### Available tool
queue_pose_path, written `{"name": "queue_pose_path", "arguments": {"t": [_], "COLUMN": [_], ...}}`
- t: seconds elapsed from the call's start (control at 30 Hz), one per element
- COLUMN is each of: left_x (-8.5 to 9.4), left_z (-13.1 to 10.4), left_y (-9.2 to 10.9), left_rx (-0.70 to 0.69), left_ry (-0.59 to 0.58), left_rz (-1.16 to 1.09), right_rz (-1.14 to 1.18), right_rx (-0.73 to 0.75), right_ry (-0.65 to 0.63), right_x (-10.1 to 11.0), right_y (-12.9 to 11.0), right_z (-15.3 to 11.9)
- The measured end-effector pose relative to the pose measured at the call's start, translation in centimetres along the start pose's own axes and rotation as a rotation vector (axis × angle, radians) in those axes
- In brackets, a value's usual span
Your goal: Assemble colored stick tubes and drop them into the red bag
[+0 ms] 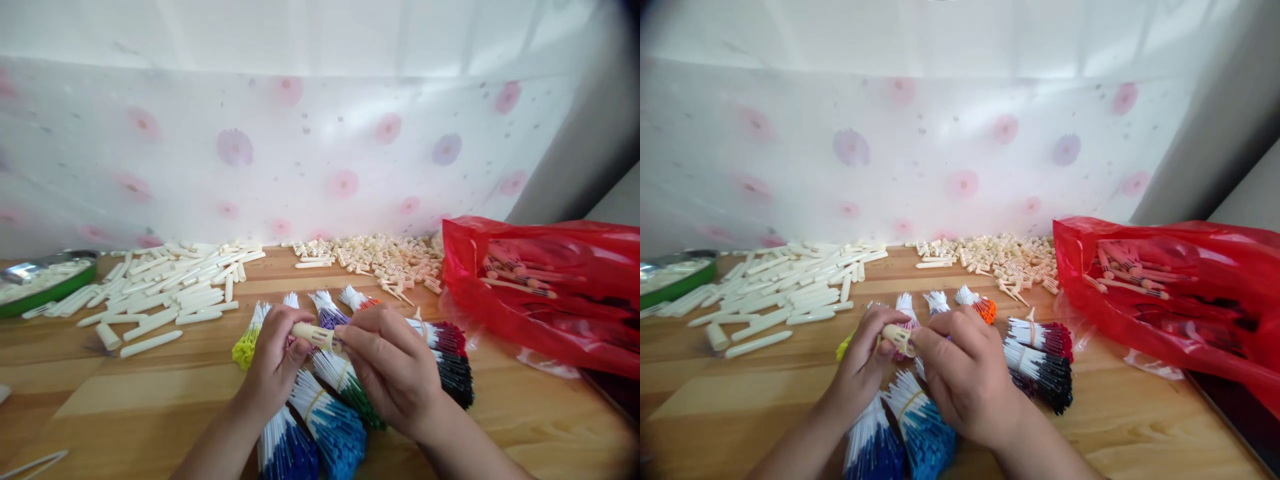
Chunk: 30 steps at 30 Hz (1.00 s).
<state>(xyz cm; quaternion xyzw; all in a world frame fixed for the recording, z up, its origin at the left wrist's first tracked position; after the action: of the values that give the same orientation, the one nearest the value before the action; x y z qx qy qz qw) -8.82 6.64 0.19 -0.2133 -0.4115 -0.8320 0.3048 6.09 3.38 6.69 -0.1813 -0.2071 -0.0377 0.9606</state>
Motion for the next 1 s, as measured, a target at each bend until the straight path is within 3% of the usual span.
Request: {"name": "queue_pose_path", "arguments": {"t": [0.17, 0.37, 0.6, 0.77, 0.9, 1.0], "left_x": [1.1, 1.5, 2.7, 2.8, 2.8, 2.6], "left_z": [0.1, -0.2, -0.7, -0.8, -0.7, -0.6], "left_y": [0.5, 0.9, 1.6, 2.1, 2.1, 1.9], "left_rx": [-0.029, -0.05, -0.071, -0.109, -0.118, -0.113], "left_ry": [0.1, 0.151, 0.317, 0.346, 0.351, 0.343], "left_rz": [0.063, 0.17, 0.407, 0.512, 0.549, 0.548], "right_rz": [-0.04, 0.008, 0.277, 0.56, 0.671, 0.579], "right_rx": [0.034, -0.061, -0.475, -0.719, -0.811, -0.726], "right_ry": [0.048, 0.038, 0.221, 0.294, 0.324, 0.247], "right_x": [0.9, 0.3, -0.4, -1.7, -2.3, -1.8], "right_y": [-0.9, 0.1, 3.4, 6.2, 7.2, 6.9], "right_z": [0.4, 0.5, -1.0, -2.7, -3.3, -2.4]}}
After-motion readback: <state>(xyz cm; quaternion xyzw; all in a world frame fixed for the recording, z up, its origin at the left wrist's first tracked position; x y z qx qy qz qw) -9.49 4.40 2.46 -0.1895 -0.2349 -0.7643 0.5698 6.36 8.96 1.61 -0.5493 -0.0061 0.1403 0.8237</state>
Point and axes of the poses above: each hand's wrist, its own z-axis towards the middle knuckle, its own x-axis out of the back of the hand, y = z × x, the point moved 9 cm from there along z, towards the middle knuckle, and after that the axes turned 12 degrees about z, right-handed, at the moved point
